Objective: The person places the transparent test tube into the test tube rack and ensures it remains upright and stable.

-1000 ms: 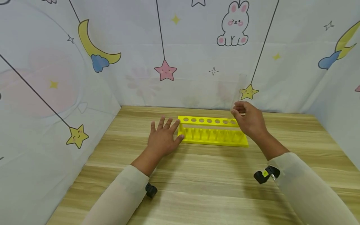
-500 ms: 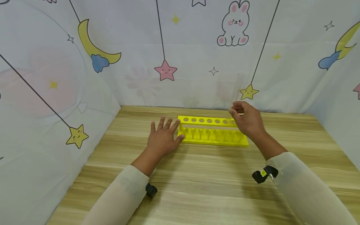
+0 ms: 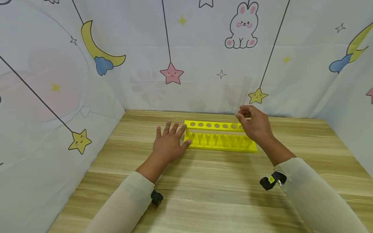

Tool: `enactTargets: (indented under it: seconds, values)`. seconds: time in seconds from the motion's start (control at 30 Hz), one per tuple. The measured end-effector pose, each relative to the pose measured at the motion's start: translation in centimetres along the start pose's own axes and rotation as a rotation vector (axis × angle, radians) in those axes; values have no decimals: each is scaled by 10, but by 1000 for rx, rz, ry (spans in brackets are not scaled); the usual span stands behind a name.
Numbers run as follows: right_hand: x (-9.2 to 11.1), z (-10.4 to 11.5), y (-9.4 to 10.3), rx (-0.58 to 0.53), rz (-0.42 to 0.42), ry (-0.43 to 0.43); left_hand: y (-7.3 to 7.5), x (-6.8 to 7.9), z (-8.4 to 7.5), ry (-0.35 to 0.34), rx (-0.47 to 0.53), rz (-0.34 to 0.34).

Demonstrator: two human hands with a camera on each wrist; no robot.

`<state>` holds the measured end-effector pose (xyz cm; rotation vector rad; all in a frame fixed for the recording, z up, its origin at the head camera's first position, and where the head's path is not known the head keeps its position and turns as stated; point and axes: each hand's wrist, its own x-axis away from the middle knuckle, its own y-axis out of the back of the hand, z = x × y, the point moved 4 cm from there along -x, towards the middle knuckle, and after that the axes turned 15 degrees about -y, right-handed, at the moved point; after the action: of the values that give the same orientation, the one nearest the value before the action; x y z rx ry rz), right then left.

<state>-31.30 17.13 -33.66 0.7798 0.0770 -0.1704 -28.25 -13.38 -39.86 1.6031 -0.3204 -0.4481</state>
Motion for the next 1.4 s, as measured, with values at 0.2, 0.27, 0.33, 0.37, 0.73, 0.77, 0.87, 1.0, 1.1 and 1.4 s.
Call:
enactTargets:
  seconds: [0.2, 0.27, 0.33, 0.37, 0.73, 0.77, 0.87, 1.0, 1.1, 1.4]
  values:
    - [0, 1, -1, -2, -4, 9, 0, 0, 0, 1, 5, 1]
    - [0, 2, -2, -5, -3, 10, 0, 1, 0, 1, 6, 1]
    - [0, 2, -3, -7, 0, 10, 1, 1, 0, 3, 7, 3]
    - [0, 3, -3, -9, 2, 9, 1, 1, 0, 4, 6, 4]
    - [-1, 4, -6, -4, 9, 17, -1, 1, 0, 6, -4, 8]
    - [-1, 5, -7, -4, 10, 16, -2, 1, 0, 6, -3, 9]
    - [-2, 5, -8, -3, 9, 13, -1, 2, 0, 6, -2, 8]
    - [-2, 5, -11, -1, 11, 9, -2, 2, 1, 0, -7, 6]
    - [-2, 5, -12, 3, 12, 9, -2, 2, 1, 0, -8, 8]
    - [-2, 6, -15, -6, 11, 5, -1, 1, -1, -1, 5, 7]
